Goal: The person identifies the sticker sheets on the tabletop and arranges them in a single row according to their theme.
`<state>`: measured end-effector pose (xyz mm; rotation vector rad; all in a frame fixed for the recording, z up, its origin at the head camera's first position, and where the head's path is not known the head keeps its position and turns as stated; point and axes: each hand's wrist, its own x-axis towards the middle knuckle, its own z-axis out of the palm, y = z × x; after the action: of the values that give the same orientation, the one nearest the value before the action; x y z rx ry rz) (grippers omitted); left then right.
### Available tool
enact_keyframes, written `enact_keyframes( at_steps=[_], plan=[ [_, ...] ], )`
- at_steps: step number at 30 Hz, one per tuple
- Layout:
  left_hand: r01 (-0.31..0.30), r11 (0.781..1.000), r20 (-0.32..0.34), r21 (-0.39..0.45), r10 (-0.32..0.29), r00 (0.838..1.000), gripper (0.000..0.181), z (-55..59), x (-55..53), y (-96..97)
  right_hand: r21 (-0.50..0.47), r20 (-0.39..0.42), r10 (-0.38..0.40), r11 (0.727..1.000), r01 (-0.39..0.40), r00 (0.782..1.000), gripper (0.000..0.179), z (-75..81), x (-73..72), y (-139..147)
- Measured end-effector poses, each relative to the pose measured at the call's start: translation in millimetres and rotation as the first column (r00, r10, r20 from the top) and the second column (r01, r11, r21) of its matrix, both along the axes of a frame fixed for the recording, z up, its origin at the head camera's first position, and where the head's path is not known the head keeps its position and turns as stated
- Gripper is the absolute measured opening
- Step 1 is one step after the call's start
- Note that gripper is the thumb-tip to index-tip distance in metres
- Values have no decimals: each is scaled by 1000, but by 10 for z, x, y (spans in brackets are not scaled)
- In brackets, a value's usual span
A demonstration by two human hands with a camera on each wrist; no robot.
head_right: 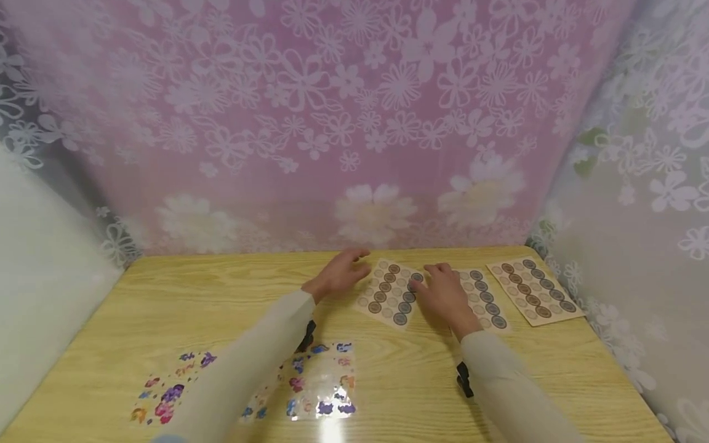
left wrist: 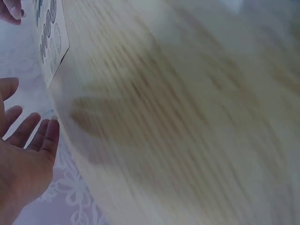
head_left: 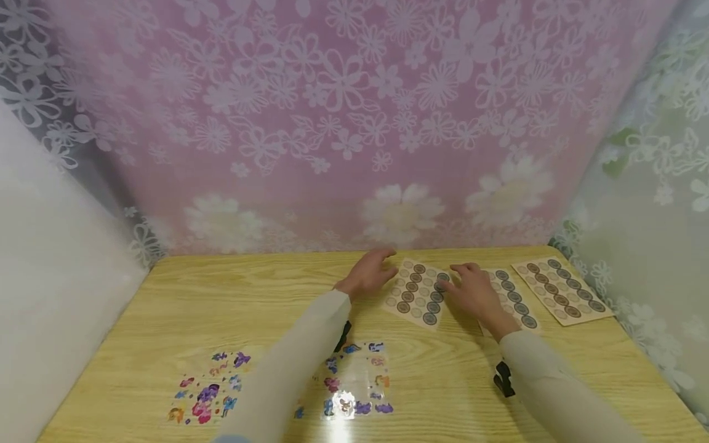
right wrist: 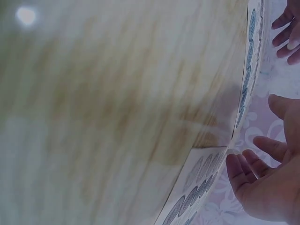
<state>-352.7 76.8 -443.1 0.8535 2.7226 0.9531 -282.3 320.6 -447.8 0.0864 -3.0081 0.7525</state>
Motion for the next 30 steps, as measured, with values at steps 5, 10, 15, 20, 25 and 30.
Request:
enact_keyframes(
  at_steps=[5, 10, 15, 20, 25, 30],
  plan=[
    [-12, 997, 28, 75, 10, 1000, 49, -49, -60, 113, -9, 6, 3, 1000, -3, 1000, 61, 11, -71, -44],
    [-50, 991, 68, 124, 42, 997, 51, -98, -143, 220, -72, 97, -60, 995, 68, 993, 67, 24, -111, -64],
    [-65, 996, 50, 59, 62, 997, 51, -133, -201, 306, -118, 126, -77, 989, 92, 989, 67, -19, -116, -54],
    [-113, 993, 53, -21, 114, 992, 50, -151, -227, 340, -116, 111, -69, 990, 82, 991, 68, -64, -129, -42],
    [-158, 986, 30, -54, 160, 987, 50, -155, -217, 405, -122, 118, -80, 988, 94, 990, 70, -83, -150, -25],
    [-177, 983, 56, -40, 179, 982, 49, -184, -220, 436, -147, 119, -96, 983, 113, 988, 68, -124, -132, -39]
  ],
)
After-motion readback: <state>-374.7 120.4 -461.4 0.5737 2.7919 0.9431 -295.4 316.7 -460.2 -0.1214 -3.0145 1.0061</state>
